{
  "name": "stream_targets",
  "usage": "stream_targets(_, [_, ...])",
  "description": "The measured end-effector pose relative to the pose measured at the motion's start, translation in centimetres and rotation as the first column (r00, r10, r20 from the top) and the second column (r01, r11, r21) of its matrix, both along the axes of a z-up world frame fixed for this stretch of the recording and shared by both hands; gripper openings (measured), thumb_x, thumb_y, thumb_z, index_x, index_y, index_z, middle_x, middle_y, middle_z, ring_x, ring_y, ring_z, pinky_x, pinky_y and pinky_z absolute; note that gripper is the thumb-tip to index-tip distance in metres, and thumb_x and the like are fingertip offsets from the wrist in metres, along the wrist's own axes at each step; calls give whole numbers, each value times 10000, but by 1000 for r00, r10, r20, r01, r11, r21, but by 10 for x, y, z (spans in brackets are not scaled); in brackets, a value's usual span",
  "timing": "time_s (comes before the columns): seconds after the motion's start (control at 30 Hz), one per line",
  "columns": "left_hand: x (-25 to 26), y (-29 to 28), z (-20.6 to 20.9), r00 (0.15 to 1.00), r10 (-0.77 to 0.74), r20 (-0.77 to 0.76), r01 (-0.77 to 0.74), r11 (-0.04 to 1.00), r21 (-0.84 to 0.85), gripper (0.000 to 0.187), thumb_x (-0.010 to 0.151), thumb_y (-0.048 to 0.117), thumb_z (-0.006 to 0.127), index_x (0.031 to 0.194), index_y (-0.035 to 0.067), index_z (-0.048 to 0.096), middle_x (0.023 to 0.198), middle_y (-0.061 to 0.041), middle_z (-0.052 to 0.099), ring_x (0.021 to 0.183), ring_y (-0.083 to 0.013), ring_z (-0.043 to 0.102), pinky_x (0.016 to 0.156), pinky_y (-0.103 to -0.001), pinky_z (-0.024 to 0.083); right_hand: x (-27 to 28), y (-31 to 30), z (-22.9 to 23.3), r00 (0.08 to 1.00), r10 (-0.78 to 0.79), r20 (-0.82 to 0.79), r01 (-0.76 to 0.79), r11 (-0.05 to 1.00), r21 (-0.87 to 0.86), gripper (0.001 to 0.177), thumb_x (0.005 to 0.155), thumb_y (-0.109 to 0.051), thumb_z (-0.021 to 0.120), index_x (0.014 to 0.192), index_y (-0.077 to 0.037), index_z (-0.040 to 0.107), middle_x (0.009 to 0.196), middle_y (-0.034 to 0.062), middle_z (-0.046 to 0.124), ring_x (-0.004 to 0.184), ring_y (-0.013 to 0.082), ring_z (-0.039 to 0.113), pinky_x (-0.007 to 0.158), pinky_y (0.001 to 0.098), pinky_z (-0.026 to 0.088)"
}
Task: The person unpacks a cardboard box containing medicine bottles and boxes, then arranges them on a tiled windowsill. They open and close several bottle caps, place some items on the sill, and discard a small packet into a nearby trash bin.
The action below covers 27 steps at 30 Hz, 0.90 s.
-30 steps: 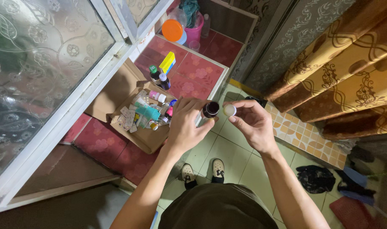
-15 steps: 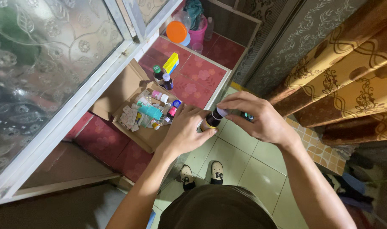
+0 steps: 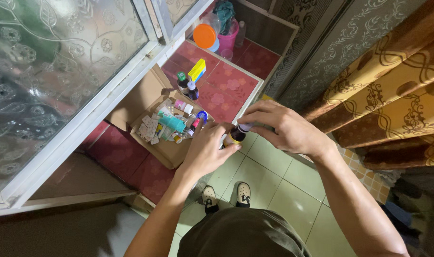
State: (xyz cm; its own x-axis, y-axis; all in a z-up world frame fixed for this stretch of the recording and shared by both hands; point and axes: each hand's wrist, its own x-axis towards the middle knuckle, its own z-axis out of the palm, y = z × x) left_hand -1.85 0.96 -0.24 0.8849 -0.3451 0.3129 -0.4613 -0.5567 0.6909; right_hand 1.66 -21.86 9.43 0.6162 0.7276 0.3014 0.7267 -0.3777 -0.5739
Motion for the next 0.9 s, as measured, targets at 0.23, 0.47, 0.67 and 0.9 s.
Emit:
stream_targets(0.23, [-3, 1, -2, 994, -2, 107, 2, 1000, -1, 420, 849, 230, 809, 1197, 58, 648, 887, -76, 719, 949, -339, 633, 957, -508, 421, 6, -1, -3, 1000, 12, 9, -12, 999, -46, 281, 933, -175, 713, 1181, -46, 696, 1155, 126, 692, 1060, 331, 664, 905, 421, 544])
stream_targets(0.47, [-8, -4, -7, 996, 12, 84, -10, 1000, -28, 410, 842, 220, 797, 1195, 74, 649, 989, -77, 727, 1016, -339, 631, 982, -503, 421, 9, -2, -7, 999, -35, 13, 37, 991, -126, 284, 916, -260, 732, 1093, -40, 698, 1022, 130, 692, 931, 334, 677, 800, 421, 550])
stream_targets(0.67, [-10, -6, -12, 998, 27, 58, -26, 999, -21, 425, 834, 219, 811, 1204, 75, 658, 951, -97, 692, 985, -337, 629, 952, -499, 426, 12, 7, -4, 984, -177, 0, 165, 915, -370, 345, 901, -374, 728, 1044, -60, 710, 992, 121, 701, 928, 335, 683, 797, 447, 541])
stream_targets(0.9, [-5, -1, -19, 996, 20, 89, -16, 999, -50, 430, 845, 202, 800, 1211, 39, 644, 882, -83, 719, 949, -346, 626, 892, -480, 448, 15, 2, 10, 998, 60, -24, -64, 975, -212, 402, 942, -236, 653, 1289, -35, 656, 1196, 160, 686, 1098, 364, 663, 931, 443, 521])
